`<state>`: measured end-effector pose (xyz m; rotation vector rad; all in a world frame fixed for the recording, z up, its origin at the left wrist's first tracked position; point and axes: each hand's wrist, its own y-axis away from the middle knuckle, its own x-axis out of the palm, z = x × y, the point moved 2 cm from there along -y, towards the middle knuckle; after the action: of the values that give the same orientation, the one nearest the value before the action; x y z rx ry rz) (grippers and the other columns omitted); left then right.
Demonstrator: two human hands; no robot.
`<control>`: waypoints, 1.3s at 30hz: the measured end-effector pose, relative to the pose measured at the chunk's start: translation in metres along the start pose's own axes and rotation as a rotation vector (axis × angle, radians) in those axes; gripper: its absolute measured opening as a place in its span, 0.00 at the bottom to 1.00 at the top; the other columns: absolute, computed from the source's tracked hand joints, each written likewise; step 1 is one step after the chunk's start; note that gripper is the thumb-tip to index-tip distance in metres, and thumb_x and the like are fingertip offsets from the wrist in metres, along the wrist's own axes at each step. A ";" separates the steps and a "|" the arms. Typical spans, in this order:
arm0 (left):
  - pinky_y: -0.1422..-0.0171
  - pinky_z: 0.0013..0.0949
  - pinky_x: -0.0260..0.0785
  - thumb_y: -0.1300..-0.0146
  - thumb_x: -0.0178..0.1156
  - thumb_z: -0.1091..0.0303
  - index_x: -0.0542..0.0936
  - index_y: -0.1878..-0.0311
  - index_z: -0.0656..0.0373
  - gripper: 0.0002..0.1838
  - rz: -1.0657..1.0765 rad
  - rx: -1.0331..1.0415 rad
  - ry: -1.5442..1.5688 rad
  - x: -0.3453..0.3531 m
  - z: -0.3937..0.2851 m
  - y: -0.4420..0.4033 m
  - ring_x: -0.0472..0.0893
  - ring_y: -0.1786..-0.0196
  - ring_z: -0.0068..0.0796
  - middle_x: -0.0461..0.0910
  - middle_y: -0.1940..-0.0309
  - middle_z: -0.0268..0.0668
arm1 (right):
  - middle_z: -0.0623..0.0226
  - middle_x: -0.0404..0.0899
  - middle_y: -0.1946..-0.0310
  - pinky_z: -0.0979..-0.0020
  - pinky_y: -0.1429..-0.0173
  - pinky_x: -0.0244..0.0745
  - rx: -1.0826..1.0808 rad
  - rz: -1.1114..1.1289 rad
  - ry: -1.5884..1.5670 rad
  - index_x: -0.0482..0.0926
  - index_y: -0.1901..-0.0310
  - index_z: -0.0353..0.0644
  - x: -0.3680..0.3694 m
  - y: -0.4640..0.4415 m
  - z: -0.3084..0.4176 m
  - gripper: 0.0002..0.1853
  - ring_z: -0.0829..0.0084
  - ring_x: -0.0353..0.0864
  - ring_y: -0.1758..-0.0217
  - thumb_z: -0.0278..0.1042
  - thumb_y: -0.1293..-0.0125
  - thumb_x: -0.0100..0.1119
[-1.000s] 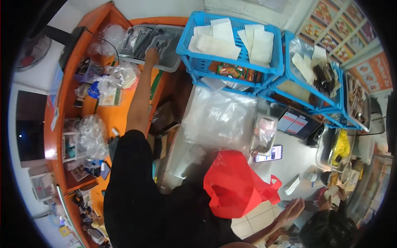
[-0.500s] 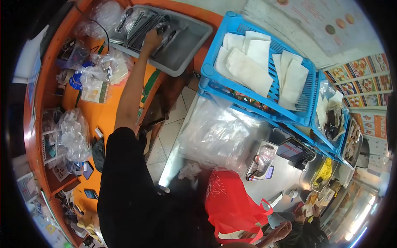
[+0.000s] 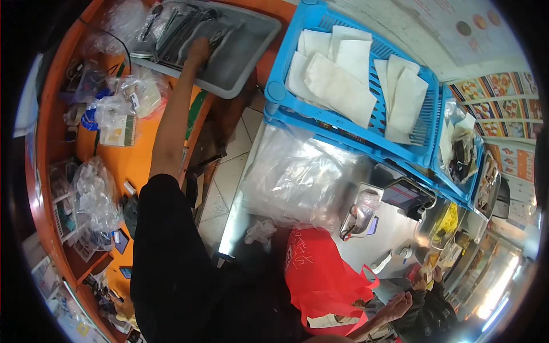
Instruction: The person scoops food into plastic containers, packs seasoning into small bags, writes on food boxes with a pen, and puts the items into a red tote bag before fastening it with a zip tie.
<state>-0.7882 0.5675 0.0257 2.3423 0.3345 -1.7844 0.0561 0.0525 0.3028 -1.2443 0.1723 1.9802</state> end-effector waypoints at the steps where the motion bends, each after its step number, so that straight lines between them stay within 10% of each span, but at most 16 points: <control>1: 0.45 0.55 0.72 0.36 0.58 0.56 0.82 0.56 0.67 0.20 0.008 -0.017 -0.029 0.000 0.001 0.001 0.81 0.49 0.59 0.81 0.57 0.62 | 0.73 0.72 0.72 0.81 0.73 0.60 0.008 -0.010 0.039 0.72 0.44 0.35 -0.003 0.001 0.007 0.17 0.85 0.65 0.75 0.39 0.25 0.55; 7: 0.58 0.46 0.74 0.31 0.53 0.46 0.81 0.63 0.63 0.25 -0.517 -0.073 0.200 -0.120 -0.027 0.078 0.80 0.66 0.50 0.79 0.72 0.50 | 0.71 0.71 0.72 0.74 0.68 0.65 0.017 -0.350 -0.144 0.75 0.50 0.36 -0.025 0.016 0.116 0.16 0.79 0.68 0.71 0.42 0.27 0.57; 11: 0.70 0.29 0.72 0.28 0.49 0.54 0.73 0.58 0.56 0.15 0.307 0.113 1.573 -0.195 -0.179 0.304 0.72 0.75 0.22 0.71 0.75 0.32 | 0.66 0.74 0.64 0.70 0.60 0.69 0.058 -0.080 -0.736 0.74 0.57 0.38 0.002 0.058 0.204 0.16 0.75 0.74 0.62 0.45 0.27 0.49; 13: 0.63 0.34 0.74 0.31 0.54 0.58 0.75 0.50 0.58 0.14 0.521 0.428 1.524 -0.222 -0.250 0.408 0.77 0.68 0.28 0.77 0.67 0.36 | 0.70 0.73 0.65 0.74 0.59 0.68 0.079 0.432 -0.670 0.74 0.45 0.34 0.016 0.097 0.278 0.36 0.77 0.72 0.62 0.66 0.34 0.57; 15: 0.58 0.40 0.74 0.40 0.66 0.64 0.75 0.44 0.61 0.23 0.506 0.692 1.174 -0.249 -0.314 0.480 0.81 0.62 0.38 0.79 0.62 0.41 | 0.57 0.71 0.49 0.61 0.44 0.68 -0.337 0.950 -0.752 0.62 0.30 0.34 0.020 0.106 0.293 0.58 0.64 0.71 0.51 0.53 0.60 0.83; 17: 0.54 0.44 0.74 0.48 0.71 0.67 0.75 0.41 0.64 0.30 0.970 0.670 1.043 -0.264 -0.356 0.515 0.81 0.58 0.50 0.79 0.59 0.46 | 0.54 0.67 0.47 0.63 0.43 0.67 -0.258 0.976 -0.834 0.64 0.31 0.35 0.003 0.127 0.276 0.54 0.60 0.68 0.47 0.44 0.59 0.85; 20: 0.50 0.46 0.73 0.49 0.69 0.67 0.74 0.41 0.64 0.30 0.658 0.937 0.836 -0.281 -0.384 0.555 0.78 0.54 0.55 0.78 0.56 0.48 | 0.53 0.65 0.46 0.67 0.43 0.66 -0.408 0.820 -0.964 0.68 0.33 0.36 -0.016 0.139 0.238 0.49 0.60 0.67 0.45 0.36 0.58 0.85; 24: 0.36 0.44 0.66 0.54 0.76 0.59 0.73 0.38 0.58 0.38 0.606 1.022 0.651 -0.302 -0.425 0.586 0.70 0.39 0.51 0.66 0.38 0.49 | 0.54 0.71 0.50 0.69 0.51 0.73 -0.168 0.549 -1.158 0.74 0.44 0.38 -0.049 0.115 0.200 0.22 0.65 0.73 0.51 0.44 0.34 0.58; 27: 0.31 0.48 0.59 0.60 0.79 0.55 0.68 0.32 0.55 0.49 0.193 0.799 0.482 -0.296 -0.420 0.592 0.64 0.35 0.50 0.61 0.35 0.47 | 0.52 0.74 0.51 0.67 0.53 0.76 0.038 0.353 -1.408 0.73 0.48 0.38 -0.052 0.092 0.163 0.21 0.66 0.77 0.53 0.50 0.21 0.42; 30: 0.28 0.53 0.53 0.63 0.81 0.52 0.62 0.26 0.52 0.58 0.317 0.617 0.296 -0.265 -0.405 0.605 0.61 0.32 0.50 0.60 0.35 0.47 | 0.52 0.74 0.51 0.66 0.45 0.73 -0.016 0.407 -1.486 0.70 0.46 0.39 -0.024 0.095 0.126 0.19 0.68 0.76 0.51 0.47 0.20 0.41; 36: 0.28 0.54 0.52 0.62 0.80 0.53 0.59 0.25 0.47 0.58 0.426 0.784 0.496 -0.234 -0.433 0.620 0.59 0.30 0.49 0.59 0.32 0.42 | 0.56 0.76 0.49 0.62 0.42 0.74 0.396 0.711 -1.979 0.69 0.45 0.41 0.006 0.106 0.105 0.16 0.67 0.79 0.47 0.44 0.20 0.40; 39: 0.28 0.48 0.54 0.49 0.73 0.63 0.74 0.41 0.54 0.31 0.594 0.719 0.559 -0.215 -0.428 0.619 0.68 0.34 0.45 0.71 0.43 0.44 | 0.60 0.78 0.49 0.58 0.38 0.72 0.801 0.900 -2.214 0.70 0.45 0.46 0.008 0.093 0.109 0.15 0.63 0.78 0.44 0.45 0.20 0.38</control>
<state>-0.2723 0.0763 0.3496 2.9132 -1.0014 -1.0318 -0.0854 0.0452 0.3263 1.9450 0.2967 2.2971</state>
